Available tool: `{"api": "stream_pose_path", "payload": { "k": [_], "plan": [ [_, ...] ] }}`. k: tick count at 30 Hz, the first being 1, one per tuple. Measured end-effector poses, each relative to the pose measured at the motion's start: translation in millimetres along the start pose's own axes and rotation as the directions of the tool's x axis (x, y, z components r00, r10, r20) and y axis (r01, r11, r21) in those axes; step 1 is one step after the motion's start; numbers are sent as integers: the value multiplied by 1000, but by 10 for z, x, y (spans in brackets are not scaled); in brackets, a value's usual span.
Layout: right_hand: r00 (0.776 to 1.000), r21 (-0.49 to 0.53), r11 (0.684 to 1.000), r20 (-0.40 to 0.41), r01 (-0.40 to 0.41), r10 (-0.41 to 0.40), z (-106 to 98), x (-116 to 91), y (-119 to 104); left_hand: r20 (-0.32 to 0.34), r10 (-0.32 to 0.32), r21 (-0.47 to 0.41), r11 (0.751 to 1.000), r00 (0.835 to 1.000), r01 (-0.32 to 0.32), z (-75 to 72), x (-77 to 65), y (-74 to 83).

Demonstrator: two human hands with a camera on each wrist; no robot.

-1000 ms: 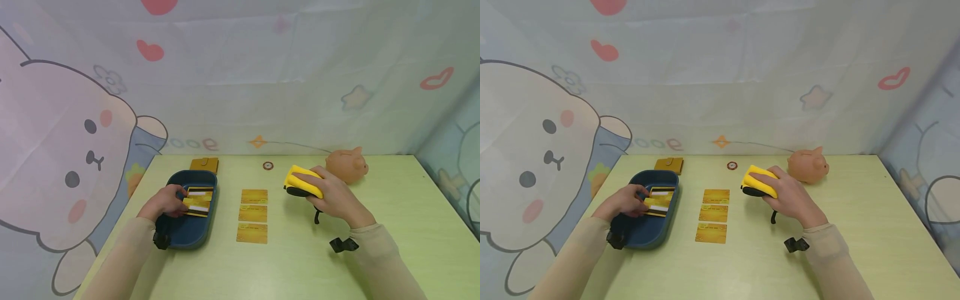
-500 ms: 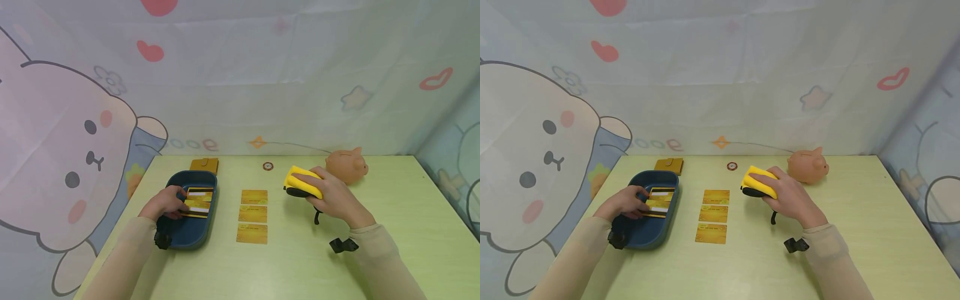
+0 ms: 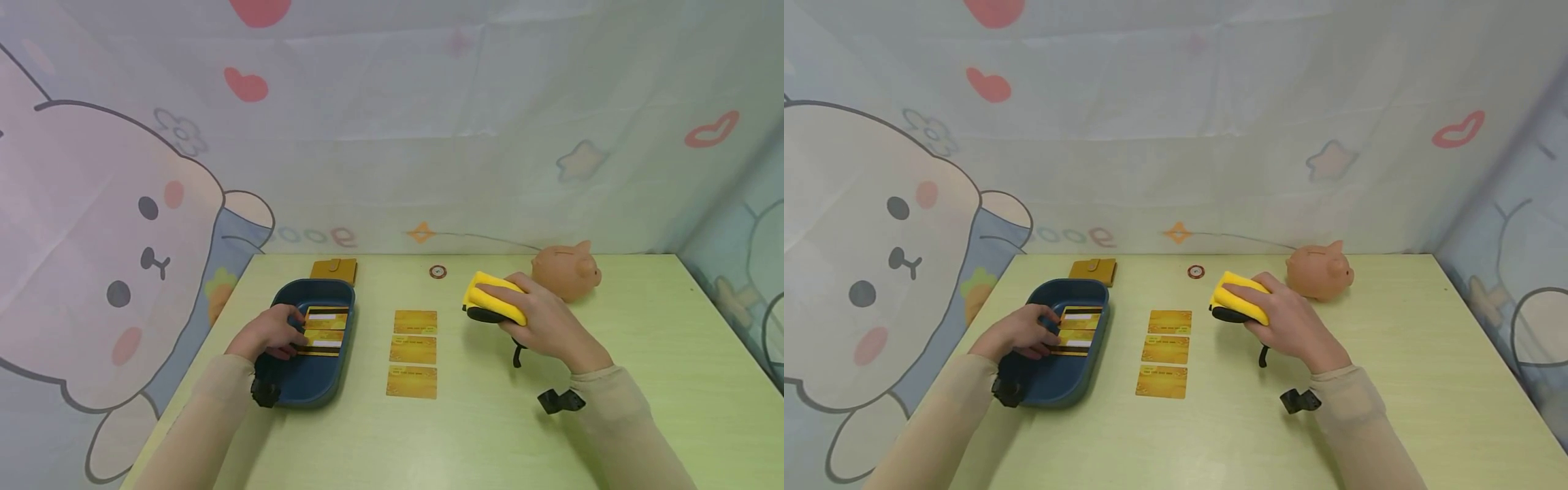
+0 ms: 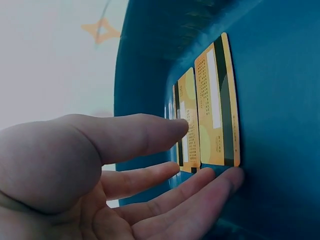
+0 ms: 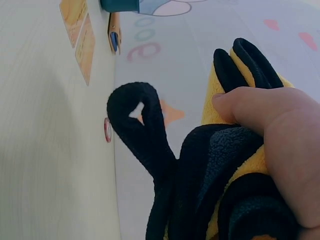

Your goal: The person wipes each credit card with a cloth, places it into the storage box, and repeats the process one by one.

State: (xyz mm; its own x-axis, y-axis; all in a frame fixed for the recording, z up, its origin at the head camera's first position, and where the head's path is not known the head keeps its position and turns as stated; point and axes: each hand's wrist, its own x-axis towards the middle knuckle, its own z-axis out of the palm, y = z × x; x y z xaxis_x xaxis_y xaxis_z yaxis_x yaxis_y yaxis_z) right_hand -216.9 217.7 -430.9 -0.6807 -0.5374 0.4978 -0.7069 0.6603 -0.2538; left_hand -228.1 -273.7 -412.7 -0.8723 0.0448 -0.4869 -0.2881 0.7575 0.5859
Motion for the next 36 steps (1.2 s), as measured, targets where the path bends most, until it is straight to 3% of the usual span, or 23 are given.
{"api": "stream_pose_path", "payload": {
  "k": [7,13,21,25,32,36],
  "plan": [
    [1000,3,1000,3,-8,8,-7,1,-16,-7,28,34,999,1000,-28,-31,-27,-1],
    [1000,9,1000,6,-8,7,-22,9,-38,-58,177,90,981,983,-171,-61,-91,72],
    [1000,14,1000,16,-13,13,-21,8,-39,-138,412,193,903,901,-384,61,-261,404],
    [1000,17,1000,15,-15,14,-18,-2,-32,-150,489,198,866,859,-459,160,-366,592],
    [1000,11,1000,8,-11,11,-21,2,-27,-164,568,159,822,807,-546,362,-509,920],
    [1000,10,1000,11,-15,15,-28,8,-27,-133,635,144,772,761,-619,479,-562,1093]
  ]
}}
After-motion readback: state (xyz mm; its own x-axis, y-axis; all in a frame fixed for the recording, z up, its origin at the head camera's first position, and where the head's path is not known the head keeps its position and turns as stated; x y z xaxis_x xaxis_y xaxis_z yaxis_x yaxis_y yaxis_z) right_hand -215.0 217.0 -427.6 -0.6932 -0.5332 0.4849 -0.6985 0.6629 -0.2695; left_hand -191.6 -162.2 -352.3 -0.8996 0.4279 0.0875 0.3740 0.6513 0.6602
